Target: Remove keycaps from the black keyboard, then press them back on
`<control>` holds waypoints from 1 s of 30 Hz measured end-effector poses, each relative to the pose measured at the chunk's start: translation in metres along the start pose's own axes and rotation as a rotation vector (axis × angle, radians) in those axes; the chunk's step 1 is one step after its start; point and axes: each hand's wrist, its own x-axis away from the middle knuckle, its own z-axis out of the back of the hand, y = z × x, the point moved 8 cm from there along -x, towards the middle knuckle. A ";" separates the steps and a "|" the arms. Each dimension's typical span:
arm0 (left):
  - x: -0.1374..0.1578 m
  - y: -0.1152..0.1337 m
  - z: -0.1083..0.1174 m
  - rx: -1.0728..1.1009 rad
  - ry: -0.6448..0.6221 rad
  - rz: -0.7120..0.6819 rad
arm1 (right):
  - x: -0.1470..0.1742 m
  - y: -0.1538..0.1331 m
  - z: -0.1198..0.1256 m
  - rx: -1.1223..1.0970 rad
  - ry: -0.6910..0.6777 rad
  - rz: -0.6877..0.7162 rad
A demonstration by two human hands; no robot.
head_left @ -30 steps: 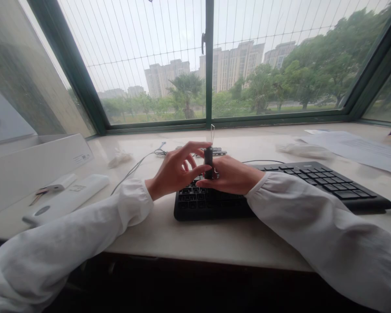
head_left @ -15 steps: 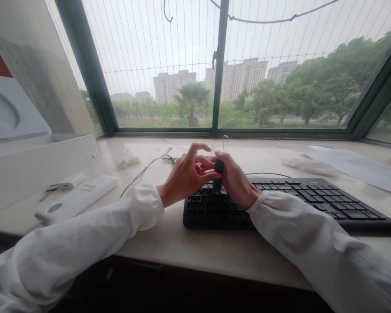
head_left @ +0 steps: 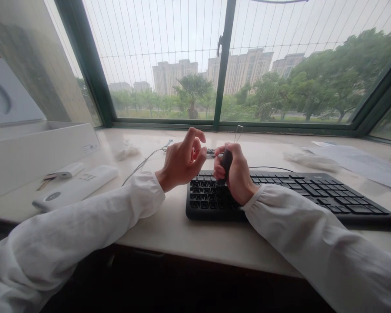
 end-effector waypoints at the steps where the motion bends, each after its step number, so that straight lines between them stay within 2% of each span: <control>1: 0.000 0.000 -0.001 -0.008 -0.007 -0.011 | 0.000 0.000 0.000 -0.001 0.010 0.012; 7: 0.001 -0.001 -0.003 -0.068 -0.027 -0.037 | 0.001 -0.003 0.001 0.013 0.046 0.075; 20: 0.001 -0.004 -0.008 -0.124 -0.095 -0.031 | 0.001 -0.002 -0.003 -0.027 -0.001 0.007; 30: 0.002 -0.006 -0.011 -0.138 -0.144 -0.018 | 0.005 -0.002 -0.006 0.022 -0.028 0.032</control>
